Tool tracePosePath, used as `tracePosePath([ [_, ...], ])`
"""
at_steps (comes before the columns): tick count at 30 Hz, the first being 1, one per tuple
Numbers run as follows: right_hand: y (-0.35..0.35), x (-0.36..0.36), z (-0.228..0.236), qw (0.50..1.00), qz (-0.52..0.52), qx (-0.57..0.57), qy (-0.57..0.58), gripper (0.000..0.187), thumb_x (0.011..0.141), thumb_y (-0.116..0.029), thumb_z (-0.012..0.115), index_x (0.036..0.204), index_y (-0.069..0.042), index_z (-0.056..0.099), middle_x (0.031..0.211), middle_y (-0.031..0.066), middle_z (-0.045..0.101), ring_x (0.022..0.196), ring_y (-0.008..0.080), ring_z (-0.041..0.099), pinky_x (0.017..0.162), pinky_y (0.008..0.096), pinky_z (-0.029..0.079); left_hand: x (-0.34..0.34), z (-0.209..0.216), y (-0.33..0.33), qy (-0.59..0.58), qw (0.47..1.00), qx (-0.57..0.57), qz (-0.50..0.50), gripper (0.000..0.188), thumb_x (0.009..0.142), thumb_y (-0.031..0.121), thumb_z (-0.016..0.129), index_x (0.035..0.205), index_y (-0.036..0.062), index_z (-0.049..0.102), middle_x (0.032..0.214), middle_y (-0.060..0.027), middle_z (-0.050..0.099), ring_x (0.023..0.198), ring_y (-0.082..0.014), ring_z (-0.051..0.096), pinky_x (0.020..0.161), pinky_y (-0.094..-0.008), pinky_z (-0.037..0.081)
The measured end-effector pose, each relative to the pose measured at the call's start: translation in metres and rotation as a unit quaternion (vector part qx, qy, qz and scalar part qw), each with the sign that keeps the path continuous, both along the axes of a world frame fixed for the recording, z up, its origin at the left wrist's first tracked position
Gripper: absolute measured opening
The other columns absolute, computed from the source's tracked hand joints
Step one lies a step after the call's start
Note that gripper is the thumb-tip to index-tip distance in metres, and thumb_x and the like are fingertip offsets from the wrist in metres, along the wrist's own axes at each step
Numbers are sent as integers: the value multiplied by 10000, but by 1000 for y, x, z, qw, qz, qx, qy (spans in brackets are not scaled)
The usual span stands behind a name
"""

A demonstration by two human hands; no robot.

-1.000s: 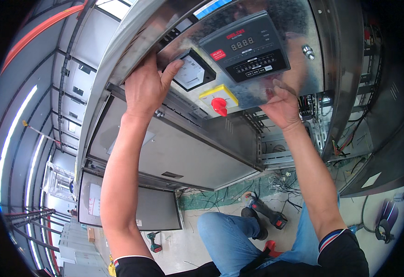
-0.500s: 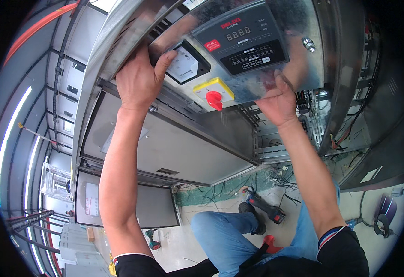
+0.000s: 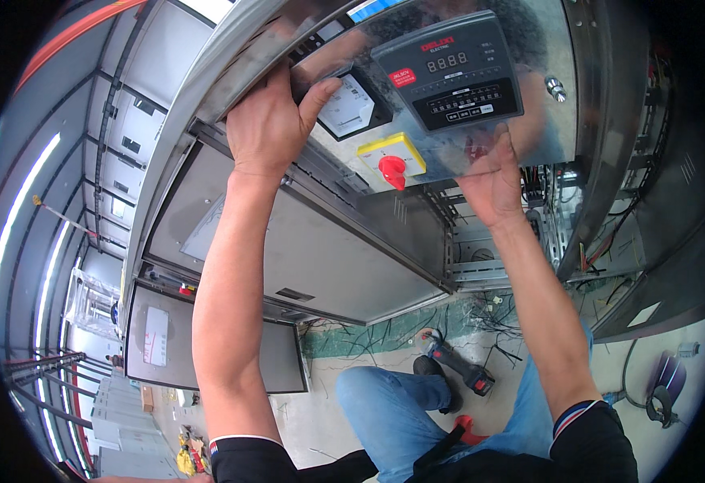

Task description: The person installs a control panel into an open electrical cabinet, aligns it, and secures it with a power drill. They then use a welding torch to weld the panel to the cabinet frame, producing bright sparks.

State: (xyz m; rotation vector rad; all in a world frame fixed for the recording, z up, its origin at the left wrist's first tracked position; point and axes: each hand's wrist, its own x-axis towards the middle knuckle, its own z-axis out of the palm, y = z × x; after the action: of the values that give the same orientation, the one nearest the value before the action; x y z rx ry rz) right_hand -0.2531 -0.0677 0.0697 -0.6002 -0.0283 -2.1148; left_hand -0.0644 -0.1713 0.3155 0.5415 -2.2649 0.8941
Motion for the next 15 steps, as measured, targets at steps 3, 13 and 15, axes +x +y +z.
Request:
tracePosePath([
  [3,0,6,2,999,3,28,-25,820,866,-602,753,1504,-198,433,1500,50,491,1416,273,435,1188,530,333,1,-1,0,4,1000,-5,6,707,966,673,526,1132,-7,629,937,-191,684,907,-430,658,802,-492,521],
  [13,-31,26,-26,990,100,51,88,862,899,-625,701,1536,-130,398,1531,47,471,1437,221,419,1198,548,326,1,-1,-10,7,998,-50,-26,696,964,671,535,1092,-7,629,920,-185,682,867,-420,657,774,-487,517],
  [15,-33,43,-30,984,135,48,109,851,910,-600,704,1534,-107,402,1533,55,471,1432,224,427,1192,552,337,2,-1,-10,1,999,-29,-17,691,964,667,540,1092,-6,633,921,-183,685,870,-418,658,777,-486,518],
])
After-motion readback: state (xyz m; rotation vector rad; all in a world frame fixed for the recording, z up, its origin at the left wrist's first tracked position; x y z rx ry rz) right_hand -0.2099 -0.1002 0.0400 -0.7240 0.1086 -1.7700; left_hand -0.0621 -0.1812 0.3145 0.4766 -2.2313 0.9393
